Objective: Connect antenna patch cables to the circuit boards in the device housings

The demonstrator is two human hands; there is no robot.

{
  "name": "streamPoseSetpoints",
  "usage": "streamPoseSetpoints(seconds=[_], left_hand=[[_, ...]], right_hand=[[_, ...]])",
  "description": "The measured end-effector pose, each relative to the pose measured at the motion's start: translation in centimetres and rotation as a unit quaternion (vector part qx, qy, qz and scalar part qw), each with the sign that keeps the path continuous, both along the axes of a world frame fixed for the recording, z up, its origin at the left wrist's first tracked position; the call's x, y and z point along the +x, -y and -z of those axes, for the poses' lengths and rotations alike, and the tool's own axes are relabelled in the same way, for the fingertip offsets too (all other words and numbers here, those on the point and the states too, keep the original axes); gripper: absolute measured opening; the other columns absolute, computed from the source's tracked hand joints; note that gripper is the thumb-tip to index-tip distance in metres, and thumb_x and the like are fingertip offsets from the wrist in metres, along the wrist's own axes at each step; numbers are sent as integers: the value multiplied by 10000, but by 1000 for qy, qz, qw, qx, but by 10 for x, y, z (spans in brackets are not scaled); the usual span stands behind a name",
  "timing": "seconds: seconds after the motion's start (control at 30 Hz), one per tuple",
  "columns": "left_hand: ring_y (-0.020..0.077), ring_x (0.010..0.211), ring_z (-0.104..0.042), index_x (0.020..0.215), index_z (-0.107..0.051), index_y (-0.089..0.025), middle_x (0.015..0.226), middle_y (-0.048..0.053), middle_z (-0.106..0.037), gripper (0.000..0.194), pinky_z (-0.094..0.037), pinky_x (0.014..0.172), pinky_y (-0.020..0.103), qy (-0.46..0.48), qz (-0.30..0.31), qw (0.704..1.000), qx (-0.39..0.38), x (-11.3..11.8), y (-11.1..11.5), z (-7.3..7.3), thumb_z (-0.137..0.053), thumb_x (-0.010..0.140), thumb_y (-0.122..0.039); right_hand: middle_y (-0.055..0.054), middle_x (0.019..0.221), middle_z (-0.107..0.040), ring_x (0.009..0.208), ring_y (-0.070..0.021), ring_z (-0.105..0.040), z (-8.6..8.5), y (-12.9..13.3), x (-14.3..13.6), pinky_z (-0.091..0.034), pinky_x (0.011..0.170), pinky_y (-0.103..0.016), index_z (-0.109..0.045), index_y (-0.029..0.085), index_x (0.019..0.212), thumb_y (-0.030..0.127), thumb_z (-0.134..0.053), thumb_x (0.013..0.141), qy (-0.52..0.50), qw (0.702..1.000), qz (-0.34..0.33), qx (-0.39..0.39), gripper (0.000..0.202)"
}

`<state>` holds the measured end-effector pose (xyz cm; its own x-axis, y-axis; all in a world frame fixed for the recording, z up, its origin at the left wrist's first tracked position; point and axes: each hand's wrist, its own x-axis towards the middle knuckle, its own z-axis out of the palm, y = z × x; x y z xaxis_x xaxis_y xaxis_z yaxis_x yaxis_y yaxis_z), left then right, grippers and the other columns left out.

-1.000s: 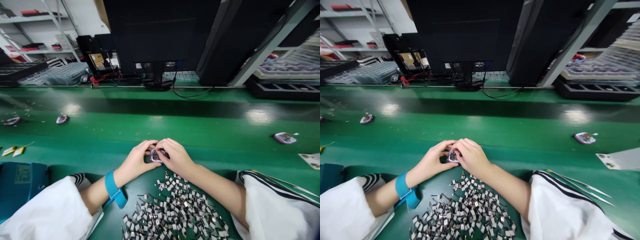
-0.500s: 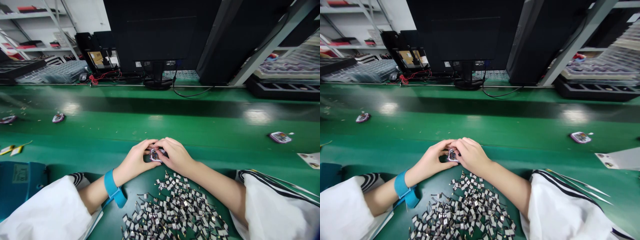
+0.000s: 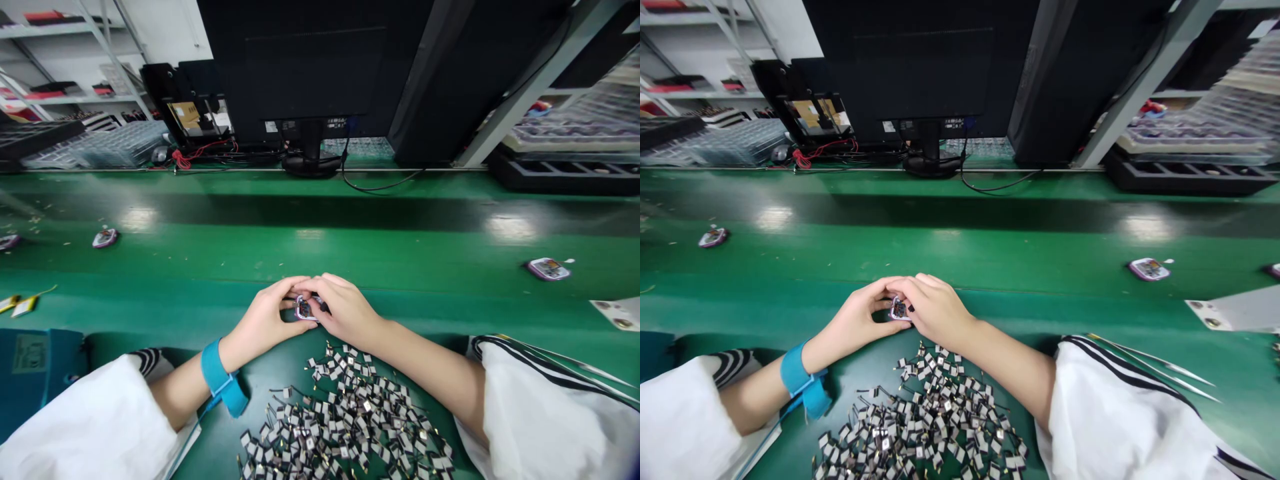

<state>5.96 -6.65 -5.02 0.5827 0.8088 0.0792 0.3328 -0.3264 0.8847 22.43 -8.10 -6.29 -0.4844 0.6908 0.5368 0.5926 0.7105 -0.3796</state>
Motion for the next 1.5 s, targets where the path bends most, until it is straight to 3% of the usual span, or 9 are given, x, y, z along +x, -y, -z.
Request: streamPoseSetpoints(seconds=[0.2, 1.5], left_hand=[[145, 919, -557, 1094, -465, -199, 1064, 37, -544, 486, -503, 839, 301, 4, -3, 1000, -4, -1, -2, 1, -663, 651, -221], [133, 858, -578, 1060, -493, -197, 946, 17, -581, 437, -520, 787, 266, -2, -3, 1000, 15, 0, -2, 2, -665, 658, -219]], right_hand=[[-19, 834, -574, 733, -142, -470, 0, -1, -1, -401, 670, -256, -418, 169, 1035, 72, -432, 765, 11, 1000, 6, 23, 288], [-8, 787, -568, 708, -143, -461, -1, 0, -1, -417, 639, -251, -427, 166, 1086, 68, -420, 769, -6, 1000, 13, -24, 333]])
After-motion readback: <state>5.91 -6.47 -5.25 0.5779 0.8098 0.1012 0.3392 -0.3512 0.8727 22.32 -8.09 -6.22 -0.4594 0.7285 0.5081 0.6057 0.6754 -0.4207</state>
